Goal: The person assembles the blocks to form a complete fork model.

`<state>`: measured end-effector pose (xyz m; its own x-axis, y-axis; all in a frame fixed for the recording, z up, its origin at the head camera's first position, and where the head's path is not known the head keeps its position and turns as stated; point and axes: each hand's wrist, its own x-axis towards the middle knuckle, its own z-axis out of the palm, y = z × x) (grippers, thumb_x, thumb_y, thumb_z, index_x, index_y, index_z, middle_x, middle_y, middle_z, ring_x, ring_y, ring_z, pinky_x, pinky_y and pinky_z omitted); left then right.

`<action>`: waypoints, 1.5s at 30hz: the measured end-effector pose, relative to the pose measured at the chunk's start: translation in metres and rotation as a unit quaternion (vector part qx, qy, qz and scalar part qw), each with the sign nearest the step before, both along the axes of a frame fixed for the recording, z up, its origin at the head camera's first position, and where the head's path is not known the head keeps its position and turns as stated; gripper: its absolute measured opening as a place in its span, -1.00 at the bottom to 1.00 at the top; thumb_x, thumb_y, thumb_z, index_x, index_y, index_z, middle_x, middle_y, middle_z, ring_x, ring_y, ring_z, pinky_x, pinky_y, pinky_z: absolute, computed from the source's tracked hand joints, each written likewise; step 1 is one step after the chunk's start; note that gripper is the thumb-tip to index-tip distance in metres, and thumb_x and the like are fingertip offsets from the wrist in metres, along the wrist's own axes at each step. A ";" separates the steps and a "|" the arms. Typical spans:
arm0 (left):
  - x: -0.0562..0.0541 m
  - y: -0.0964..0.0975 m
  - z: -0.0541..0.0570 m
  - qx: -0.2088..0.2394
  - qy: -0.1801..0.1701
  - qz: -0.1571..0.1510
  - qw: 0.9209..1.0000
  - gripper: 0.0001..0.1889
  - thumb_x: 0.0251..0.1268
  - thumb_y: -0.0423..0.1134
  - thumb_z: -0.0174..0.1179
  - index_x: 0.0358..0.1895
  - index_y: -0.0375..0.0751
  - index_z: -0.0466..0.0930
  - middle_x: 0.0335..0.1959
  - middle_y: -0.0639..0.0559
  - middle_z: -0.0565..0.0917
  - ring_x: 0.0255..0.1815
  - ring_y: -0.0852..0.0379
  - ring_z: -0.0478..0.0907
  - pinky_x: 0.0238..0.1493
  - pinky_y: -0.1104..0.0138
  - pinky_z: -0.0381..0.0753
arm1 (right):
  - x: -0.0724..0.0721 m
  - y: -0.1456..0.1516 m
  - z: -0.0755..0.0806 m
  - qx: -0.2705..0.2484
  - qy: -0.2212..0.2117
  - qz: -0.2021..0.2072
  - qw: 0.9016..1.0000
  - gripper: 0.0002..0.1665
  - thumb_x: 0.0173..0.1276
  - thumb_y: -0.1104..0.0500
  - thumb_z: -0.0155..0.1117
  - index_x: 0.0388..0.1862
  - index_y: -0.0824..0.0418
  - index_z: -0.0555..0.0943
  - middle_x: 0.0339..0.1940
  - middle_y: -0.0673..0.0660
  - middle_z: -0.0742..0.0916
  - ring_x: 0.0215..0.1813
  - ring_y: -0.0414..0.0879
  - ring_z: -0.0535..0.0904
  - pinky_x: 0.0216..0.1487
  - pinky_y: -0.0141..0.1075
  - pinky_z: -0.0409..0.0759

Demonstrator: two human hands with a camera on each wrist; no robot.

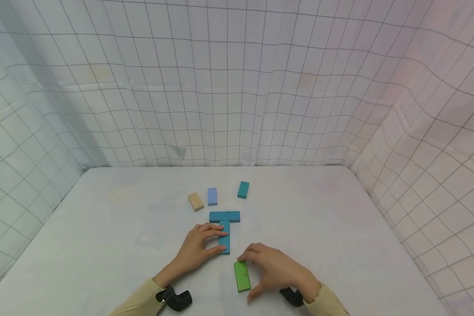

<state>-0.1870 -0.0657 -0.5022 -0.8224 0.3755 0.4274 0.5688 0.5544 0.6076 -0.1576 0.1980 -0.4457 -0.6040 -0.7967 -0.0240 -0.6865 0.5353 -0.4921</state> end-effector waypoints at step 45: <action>-0.001 0.000 -0.002 -0.007 0.013 0.000 1.000 -0.62 0.08 0.05 0.37 -0.01 0.09 0.68 0.05 0.16 0.56 -0.01 0.09 0.42 -0.07 0.09 0.36 | 0.012 -0.026 -0.014 -0.051 0.133 0.039 0.989 -0.37 0.15 -0.21 0.38 0.11 0.08 0.55 0.06 -0.11 0.54 0.08 -0.28 0.45 0.09 -0.32 0.44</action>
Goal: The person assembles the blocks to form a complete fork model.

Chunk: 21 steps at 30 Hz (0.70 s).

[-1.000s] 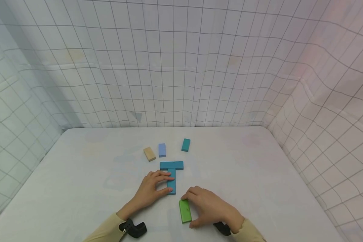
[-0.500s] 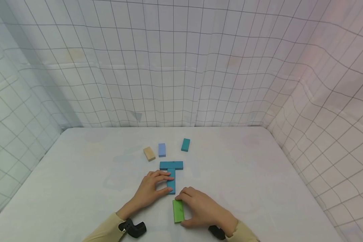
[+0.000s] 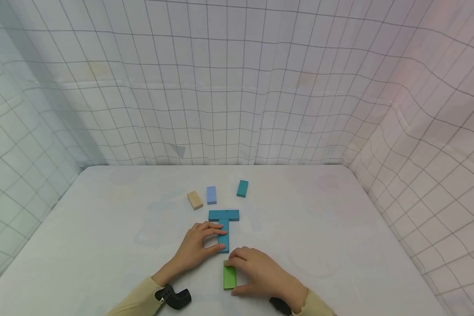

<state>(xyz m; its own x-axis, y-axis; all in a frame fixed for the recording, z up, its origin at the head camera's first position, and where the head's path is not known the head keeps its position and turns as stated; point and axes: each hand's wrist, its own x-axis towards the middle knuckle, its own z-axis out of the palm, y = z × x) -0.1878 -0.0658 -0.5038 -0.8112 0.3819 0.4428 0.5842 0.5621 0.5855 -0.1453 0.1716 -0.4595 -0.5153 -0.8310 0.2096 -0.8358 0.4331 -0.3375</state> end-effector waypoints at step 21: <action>0.001 0.001 0.002 -0.001 -0.021 0.004 1.000 -0.62 0.09 0.05 0.36 0.00 0.11 0.67 0.08 0.17 0.55 0.01 0.11 0.39 -0.05 0.10 0.35 | 0.009 -0.003 0.003 0.035 0.137 0.027 0.990 -0.64 0.19 0.07 0.42 -0.06 0.20 0.69 0.02 0.08 0.68 0.08 -0.16 0.56 0.05 -0.32 0.49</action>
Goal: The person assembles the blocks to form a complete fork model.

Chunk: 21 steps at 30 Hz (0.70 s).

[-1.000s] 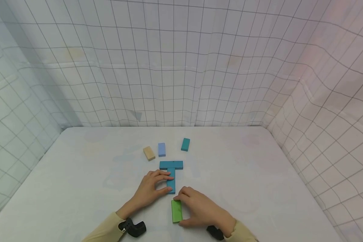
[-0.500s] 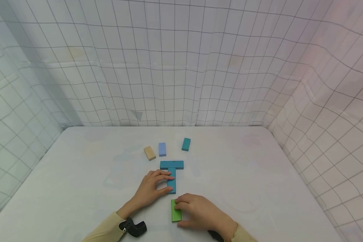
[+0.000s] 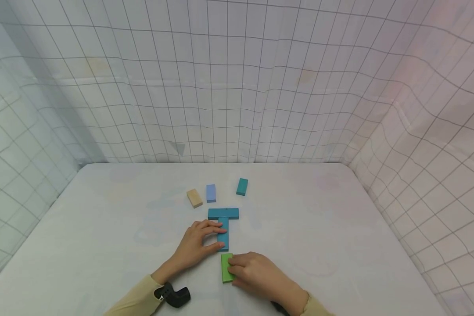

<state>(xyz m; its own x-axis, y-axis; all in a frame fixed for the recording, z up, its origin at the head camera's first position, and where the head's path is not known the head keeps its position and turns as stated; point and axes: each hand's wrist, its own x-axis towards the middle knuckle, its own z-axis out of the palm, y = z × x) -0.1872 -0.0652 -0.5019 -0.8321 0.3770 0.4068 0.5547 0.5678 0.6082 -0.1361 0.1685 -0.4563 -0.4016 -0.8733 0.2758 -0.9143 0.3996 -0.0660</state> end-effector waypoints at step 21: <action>0.000 0.000 0.001 0.000 -0.003 -0.002 1.000 -0.62 0.09 0.04 0.36 0.01 0.10 0.67 0.08 0.17 0.54 0.03 0.08 0.40 -0.04 0.08 0.34 | 0.005 -0.010 0.000 0.001 -0.006 -0.020 1.000 -0.65 0.16 0.18 0.44 -0.05 0.21 0.68 0.00 0.06 0.67 0.06 -0.18 0.57 0.04 -0.38 0.48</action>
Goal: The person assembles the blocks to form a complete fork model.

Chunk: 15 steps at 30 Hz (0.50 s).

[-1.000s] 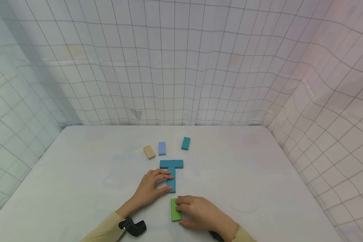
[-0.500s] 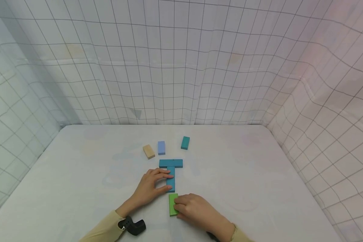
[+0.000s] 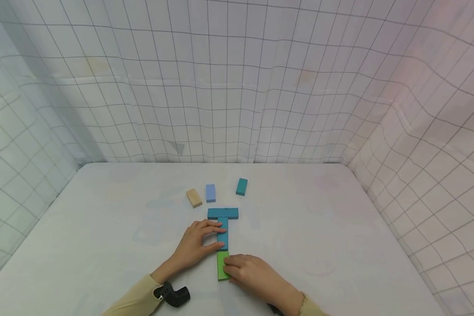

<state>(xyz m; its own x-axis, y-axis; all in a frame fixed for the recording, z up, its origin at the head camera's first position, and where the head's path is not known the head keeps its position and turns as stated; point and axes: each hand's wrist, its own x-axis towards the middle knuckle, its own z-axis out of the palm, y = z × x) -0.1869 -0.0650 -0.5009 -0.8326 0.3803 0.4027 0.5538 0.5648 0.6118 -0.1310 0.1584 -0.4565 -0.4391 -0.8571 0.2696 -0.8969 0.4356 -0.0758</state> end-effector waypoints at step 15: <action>0.000 0.000 0.001 -0.001 0.005 0.005 1.000 -0.61 0.08 0.05 0.37 0.00 0.10 0.68 0.07 0.16 0.55 0.03 0.09 0.40 -0.04 0.09 0.35 | 0.002 -0.006 0.000 0.005 0.031 -0.018 0.999 -0.66 0.15 0.18 0.44 -0.06 0.20 0.69 -0.02 0.05 0.67 0.04 -0.18 0.58 0.02 -0.37 0.50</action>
